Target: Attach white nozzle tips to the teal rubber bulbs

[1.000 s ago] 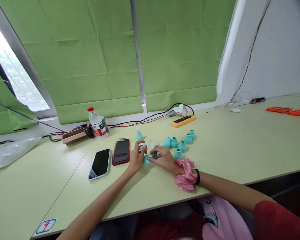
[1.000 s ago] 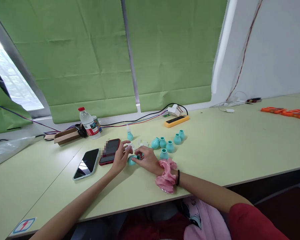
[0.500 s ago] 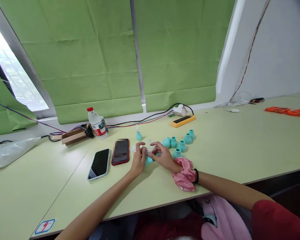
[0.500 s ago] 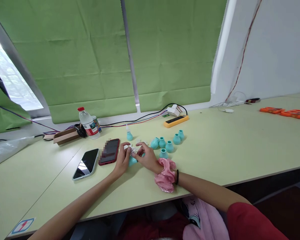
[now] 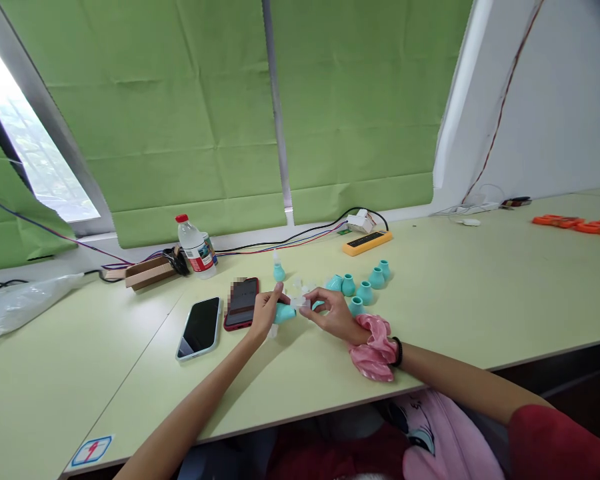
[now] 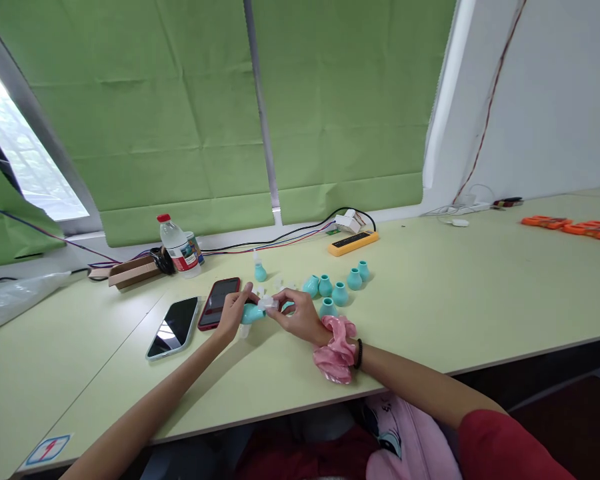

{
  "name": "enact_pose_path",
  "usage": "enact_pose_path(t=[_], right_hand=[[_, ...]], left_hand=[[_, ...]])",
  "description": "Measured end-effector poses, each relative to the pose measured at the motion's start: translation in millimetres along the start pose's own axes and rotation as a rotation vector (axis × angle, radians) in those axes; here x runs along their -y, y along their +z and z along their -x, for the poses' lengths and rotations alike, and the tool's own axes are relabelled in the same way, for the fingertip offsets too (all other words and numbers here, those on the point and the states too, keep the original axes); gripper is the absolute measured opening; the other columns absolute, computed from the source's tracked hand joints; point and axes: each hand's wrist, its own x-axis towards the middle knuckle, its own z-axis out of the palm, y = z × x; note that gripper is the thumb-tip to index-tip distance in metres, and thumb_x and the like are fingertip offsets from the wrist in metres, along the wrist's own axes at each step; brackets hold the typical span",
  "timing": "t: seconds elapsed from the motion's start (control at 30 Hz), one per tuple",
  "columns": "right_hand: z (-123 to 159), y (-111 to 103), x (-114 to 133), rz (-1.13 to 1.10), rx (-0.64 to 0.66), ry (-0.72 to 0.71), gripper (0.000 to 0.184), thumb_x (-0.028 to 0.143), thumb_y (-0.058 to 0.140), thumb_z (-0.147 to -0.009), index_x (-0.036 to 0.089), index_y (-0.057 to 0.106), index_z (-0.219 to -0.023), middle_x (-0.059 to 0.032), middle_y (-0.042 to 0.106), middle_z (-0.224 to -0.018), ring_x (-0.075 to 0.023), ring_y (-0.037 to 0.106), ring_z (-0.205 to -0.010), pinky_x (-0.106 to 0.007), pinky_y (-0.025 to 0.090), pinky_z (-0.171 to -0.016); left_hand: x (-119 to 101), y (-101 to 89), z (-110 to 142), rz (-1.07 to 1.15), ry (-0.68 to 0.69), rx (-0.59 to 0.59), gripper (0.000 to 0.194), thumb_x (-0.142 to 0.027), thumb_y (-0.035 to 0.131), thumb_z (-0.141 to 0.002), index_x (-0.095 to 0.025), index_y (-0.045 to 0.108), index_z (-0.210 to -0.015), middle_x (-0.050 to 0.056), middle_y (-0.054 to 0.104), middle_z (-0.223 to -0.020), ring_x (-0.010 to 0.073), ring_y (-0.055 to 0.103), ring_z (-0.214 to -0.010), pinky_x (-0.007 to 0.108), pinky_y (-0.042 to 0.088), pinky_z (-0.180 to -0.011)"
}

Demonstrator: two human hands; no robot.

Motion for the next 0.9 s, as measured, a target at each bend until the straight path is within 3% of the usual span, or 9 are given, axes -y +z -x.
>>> enact_pose_path(t=[0.13, 0.3, 0.47, 0.57, 0.63, 0.9], right_hand=[[1, -1, 1, 0.004, -0.001, -0.027, 0.022, 0.032, 0.057, -0.065, 0.014, 0.056, -0.077, -0.0040, 0.058, -0.074, -0.0129, 0.055, -0.067, -0.022, 0.050, -0.054], [0, -2, -1, 0.022, 0.007, -0.046, 0.022, 0.031, 0.058, -0.065, 0.014, 0.058, -0.079, -0.0048, 0.060, -0.077, -0.0129, 0.056, -0.067, -0.022, 0.050, -0.054], [0, -2, -5, 0.067, 0.056, -0.069, 0.021, 0.030, 0.059, -0.064, 0.014, 0.060, -0.078, -0.0047, 0.061, -0.074, -0.0125, 0.056, -0.065, -0.021, 0.049, -0.051], [-1, -3, -6, 0.089, 0.055, -0.084, 0.020, 0.029, 0.058, -0.065, 0.014, 0.061, -0.079, -0.0046, 0.061, -0.075, -0.0122, 0.056, -0.065, -0.020, 0.049, -0.052], [-1, -3, -6, 0.095, 0.056, -0.088, 0.020, 0.028, 0.058, -0.066, 0.015, 0.061, -0.080, -0.0045, 0.061, -0.076, -0.0118, 0.056, -0.065, -0.020, 0.049, -0.052], [-4, -8, -6, 0.132, 0.166, -0.176, 0.020, 0.029, 0.057, -0.067, 0.016, 0.061, -0.081, -0.0037, 0.059, -0.071, -0.0115, 0.055, -0.062, -0.021, 0.047, -0.052]], left_hand=[[-2, -1.2, -1, 0.186, -0.156, -0.017, 0.040, -0.046, 0.050, -0.067, -0.010, 0.056, -0.050, 0.002, 0.054, -0.049, 0.0093, 0.047, -0.048, 0.020, 0.036, -0.047], [-5, -1.7, -1, 0.337, -0.270, 0.091, 0.040, -0.048, 0.051, -0.065, -0.010, 0.054, -0.054, 0.002, 0.055, -0.051, 0.0115, 0.051, -0.045, 0.024, 0.041, -0.046], [-3, -10.6, -3, 0.271, -0.331, 0.366, 0.036, -0.046, 0.051, -0.066, -0.009, 0.053, -0.063, 0.004, 0.055, -0.050, 0.0116, 0.050, -0.037, 0.024, 0.040, -0.039], [-5, -18.2, -3, 0.182, -0.312, 0.597, 0.028, -0.034, 0.062, -0.059, -0.010, 0.054, -0.071, 0.002, 0.055, -0.054, 0.0078, 0.046, -0.036, 0.020, 0.036, -0.036], [-6, -22.1, -4, 0.122, -0.279, 0.691, 0.026, -0.026, 0.066, -0.053, -0.011, 0.054, -0.070, -0.001, 0.053, -0.053, 0.0061, 0.044, -0.038, 0.018, 0.035, -0.035], [-4, -24.8, -6, -0.081, -0.191, 0.676, 0.016, -0.025, 0.062, -0.055, -0.011, 0.054, -0.058, -0.002, 0.048, -0.047, 0.0058, 0.042, -0.036, 0.018, 0.031, -0.034]])
